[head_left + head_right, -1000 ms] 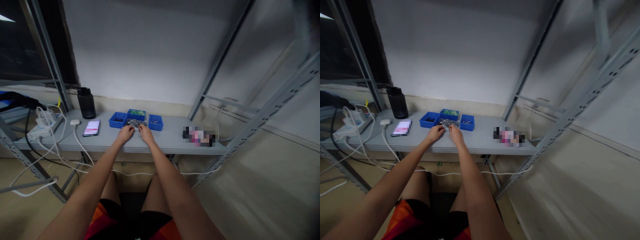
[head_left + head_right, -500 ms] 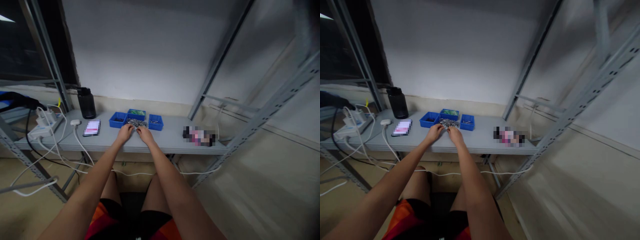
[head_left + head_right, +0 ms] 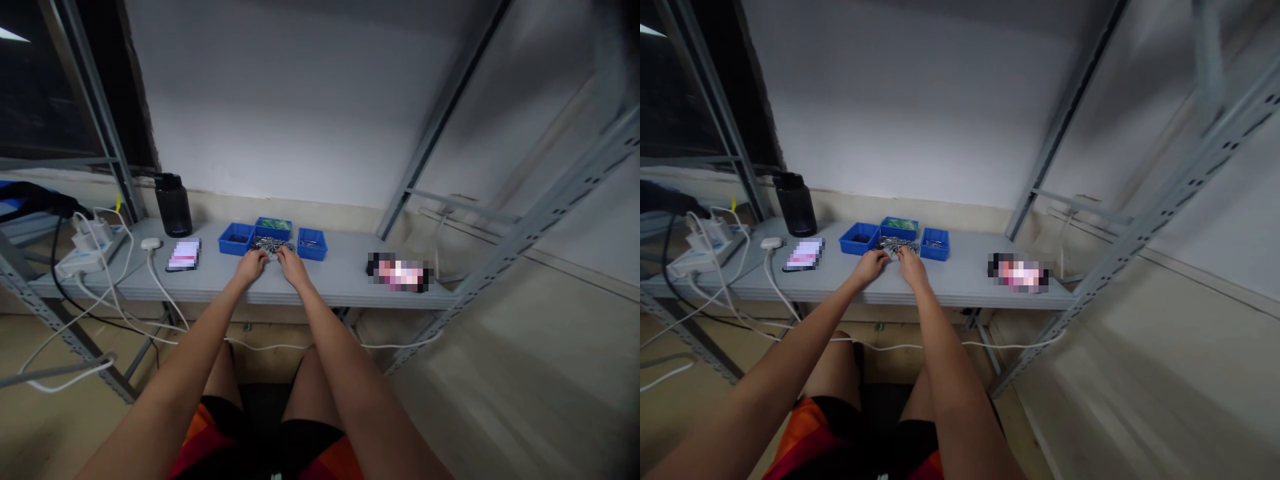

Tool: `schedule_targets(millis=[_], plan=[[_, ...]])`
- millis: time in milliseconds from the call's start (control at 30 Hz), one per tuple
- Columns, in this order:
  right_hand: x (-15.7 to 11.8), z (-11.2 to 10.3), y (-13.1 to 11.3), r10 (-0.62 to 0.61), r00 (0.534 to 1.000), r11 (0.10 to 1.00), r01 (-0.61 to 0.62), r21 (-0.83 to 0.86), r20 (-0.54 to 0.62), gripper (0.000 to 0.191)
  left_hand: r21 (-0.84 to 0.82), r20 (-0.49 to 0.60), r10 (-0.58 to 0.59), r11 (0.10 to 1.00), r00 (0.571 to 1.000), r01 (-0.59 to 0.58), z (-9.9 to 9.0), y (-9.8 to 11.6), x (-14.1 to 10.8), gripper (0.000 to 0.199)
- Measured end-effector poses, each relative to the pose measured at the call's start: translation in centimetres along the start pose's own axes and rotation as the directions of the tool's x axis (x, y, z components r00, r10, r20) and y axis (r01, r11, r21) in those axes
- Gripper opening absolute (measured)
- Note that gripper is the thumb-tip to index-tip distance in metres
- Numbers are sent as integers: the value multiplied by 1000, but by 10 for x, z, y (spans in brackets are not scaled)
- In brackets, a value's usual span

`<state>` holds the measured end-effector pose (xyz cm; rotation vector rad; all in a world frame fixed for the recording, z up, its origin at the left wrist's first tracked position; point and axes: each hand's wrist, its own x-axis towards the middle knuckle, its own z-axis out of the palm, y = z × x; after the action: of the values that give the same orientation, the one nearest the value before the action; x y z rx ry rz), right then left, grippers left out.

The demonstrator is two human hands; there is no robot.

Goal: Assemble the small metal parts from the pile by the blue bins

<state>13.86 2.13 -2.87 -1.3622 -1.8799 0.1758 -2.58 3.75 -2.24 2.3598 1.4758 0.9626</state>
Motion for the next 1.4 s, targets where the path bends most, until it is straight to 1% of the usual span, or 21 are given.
schedule_targets(millis=[133, 300, 467, 567, 700, 800, 933, 1033, 1133, 1300, 1400], plan=[[0, -1, -1, 11, 1000, 1000, -10, -30, 4, 22, -25, -23, 7, 1000, 1000, -7, -3, 2, -2, 24], [-1, -1, -3, 22, 996, 994, -12, -104, 92, 20, -64, -71, -32, 998, 997, 28, -9, 7, -3, 23], [-1, 0, -4, 12, 989, 990, 9, -140, 148, 20, -90, -92, 1, 996, 996, -9, -11, 9, -3, 22], [0, -1, -5, 28, 991, 992, -11, -129, 135, 21, -73, -103, -13, 997, 995, 5, -9, 7, -3, 22], [0, -2, -3, 27, 998, 998, -23, -62, 53, 22, -48, -72, -25, 999, 997, 21, -4, 2, -3, 22], [0, -2, -2, 21, 1000, 1000, -21, -13, 17, 22, -28, -29, -2, 1000, 1000, 1, -1, -1, -2, 21], [0, -2, -2, 6, 1000, 1000, -6, 5, -2, 22, -43, -14, 20, 999, 1000, -20, -1, -1, -2, 22], [0, -2, -2, 21, 1000, 1000, -21, -8, 12, 23, -54, -24, -1, 999, 1000, 0, -4, 0, -2, 22], [0, -1, -1, 44, 997, 998, -41, -53, 57, 22, -68, -51, -27, 997, 998, 23, -7, 2, -2, 22], [0, 2, 0, 16, 992, 992, 0, -129, 121, 19, -128, -87, -41, 991, 995, 30, -11, 6, -3, 22], [0, 2, 0, 13, 992, 992, 3, -129, 128, 19, -154, -104, -43, 988, 994, 27, -12, 7, -3, 23]])
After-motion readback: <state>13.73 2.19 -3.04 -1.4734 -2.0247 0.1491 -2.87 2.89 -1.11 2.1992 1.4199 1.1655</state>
